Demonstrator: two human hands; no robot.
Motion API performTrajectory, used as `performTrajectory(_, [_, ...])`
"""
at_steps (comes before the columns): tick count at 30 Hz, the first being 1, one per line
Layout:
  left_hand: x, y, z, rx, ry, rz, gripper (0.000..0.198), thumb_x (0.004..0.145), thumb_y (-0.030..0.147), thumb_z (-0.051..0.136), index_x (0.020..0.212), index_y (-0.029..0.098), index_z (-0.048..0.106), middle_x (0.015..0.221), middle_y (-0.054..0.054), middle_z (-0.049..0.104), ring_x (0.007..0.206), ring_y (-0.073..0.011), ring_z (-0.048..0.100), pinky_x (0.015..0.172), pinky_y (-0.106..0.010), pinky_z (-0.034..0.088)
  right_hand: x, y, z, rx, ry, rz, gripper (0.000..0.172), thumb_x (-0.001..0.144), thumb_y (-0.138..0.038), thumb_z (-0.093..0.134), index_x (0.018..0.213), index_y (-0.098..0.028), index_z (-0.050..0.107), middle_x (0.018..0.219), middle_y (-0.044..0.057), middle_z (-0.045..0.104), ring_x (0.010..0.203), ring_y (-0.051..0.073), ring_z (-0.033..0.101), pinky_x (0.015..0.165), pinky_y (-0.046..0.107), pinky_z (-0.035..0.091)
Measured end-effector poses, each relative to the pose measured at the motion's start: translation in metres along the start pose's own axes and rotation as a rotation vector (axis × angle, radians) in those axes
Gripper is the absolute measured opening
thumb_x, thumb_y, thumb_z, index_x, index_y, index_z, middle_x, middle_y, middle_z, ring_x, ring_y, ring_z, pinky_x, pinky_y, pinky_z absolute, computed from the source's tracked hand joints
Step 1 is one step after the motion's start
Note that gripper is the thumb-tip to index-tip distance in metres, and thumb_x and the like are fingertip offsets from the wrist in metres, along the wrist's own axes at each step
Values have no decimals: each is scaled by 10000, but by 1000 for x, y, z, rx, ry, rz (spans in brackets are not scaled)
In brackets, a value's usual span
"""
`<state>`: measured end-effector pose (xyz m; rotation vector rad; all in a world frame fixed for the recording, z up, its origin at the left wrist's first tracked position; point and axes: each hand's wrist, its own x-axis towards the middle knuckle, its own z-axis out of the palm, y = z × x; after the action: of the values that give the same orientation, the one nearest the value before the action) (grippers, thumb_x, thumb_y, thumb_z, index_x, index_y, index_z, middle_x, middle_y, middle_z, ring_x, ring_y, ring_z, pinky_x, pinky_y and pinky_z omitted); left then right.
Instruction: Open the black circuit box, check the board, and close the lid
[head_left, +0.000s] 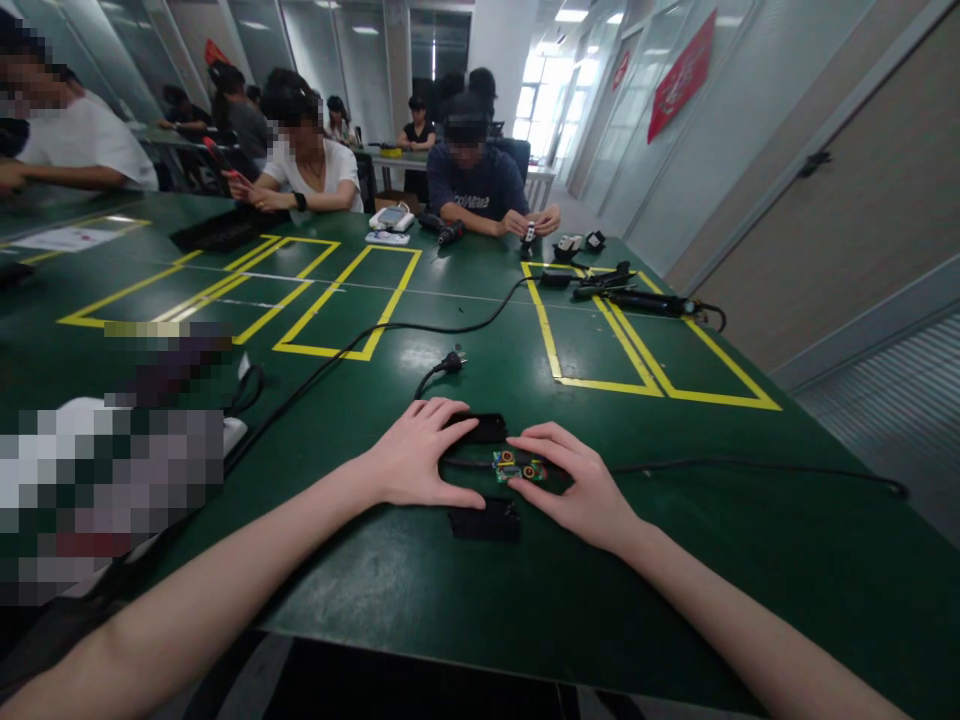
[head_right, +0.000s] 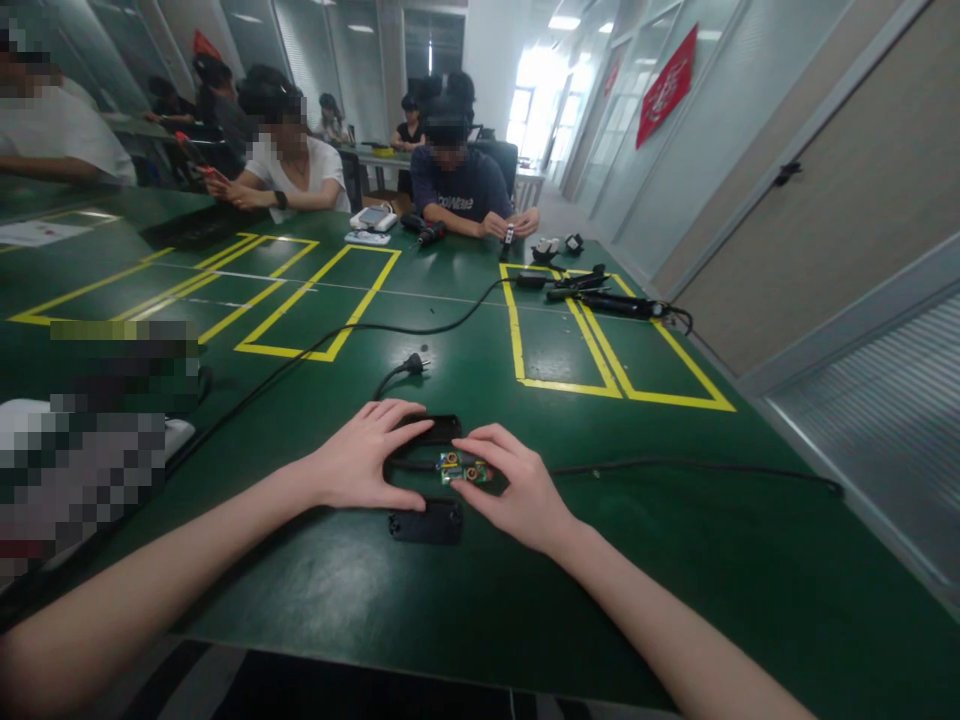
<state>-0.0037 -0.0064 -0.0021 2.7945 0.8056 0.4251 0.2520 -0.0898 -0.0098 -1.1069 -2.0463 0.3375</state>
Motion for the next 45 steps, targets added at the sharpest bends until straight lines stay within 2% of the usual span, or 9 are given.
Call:
performTrajectory(5, [0,-14,1,-51,-7,-1,885,872,778,609,1573,274,411,1680,-160,297,1522,-394,312,1204,-586,328,4,18,-4,25,-128,-5,566,862,-108,572,1406,-262,597,1312,114,623,1223,262,641,1009,421,576])
performTrajectory(8, [1,-17,-6,-81,39,36,709,915,684,629,1470,256,527,1599,-150,420,1453,-356,422,1180,-530,392,5,28,-12,4,-160,27,528,890,-150,569,1403,-273,594,1321,106,623,1199,257,647,978,405,583])
performTrajectory(12, [2,-17,-16,-73,73,1,459,918,581,660,1174,200,656,1216,-109,652,1067,-273,657,939,-407,536,7,42,-32,-106,-216,127,352,913,-294,661,1261,-241,665,1028,64,689,848,207,669,748,348,584])
performTrajectory(15, [3,-18,-17,-55,35,23,401,880,543,715,1072,197,653,1020,-62,691,941,-246,663,864,-364,516,8,53,-47,-176,-255,205,228,913,-424,692,1003,-216,715,828,26,648,680,172,596,630,310,519])
performTrajectory(18, [3,-17,-16,-68,22,51,450,852,553,755,1094,190,644,1046,-68,704,971,-254,658,874,-363,500,6,60,-52,-181,-254,229,334,967,-508,614,836,-207,675,778,29,636,663,170,589,607,299,494])
performTrajectory(23, [4,-15,-15,-93,15,45,526,840,606,758,1118,176,635,1111,-97,695,1032,-278,646,891,-377,499,2,47,-35,-259,-203,73,381,1067,-462,452,886,-202,663,846,73,695,766,201,663,695,317,525])
performTrajectory(31, [4,-15,-16,-113,0,38,474,890,611,689,1091,186,632,1095,-94,690,1014,-272,638,880,-380,503,21,28,-3,-441,-358,-77,330,1099,-366,416,1038,-202,695,921,70,772,787,197,748,671,274,500])
performTrajectory(37, [1,-16,-18,-133,-1,19,476,893,628,668,1091,197,629,1058,-82,694,959,-255,659,839,-353,511,26,34,1,-499,-253,-33,349,1095,-364,417,1019,-203,717,916,74,798,770,194,755,662,265,483])
performTrajectory(45, [2,-19,-13,-37,-47,-41,254,1067,398,456,1018,212,622,930,-35,711,828,-200,688,727,-280,473,26,27,2,-516,-357,78,426,1112,-402,336,968,-199,682,786,60,771,654,190,719,612,269,415])
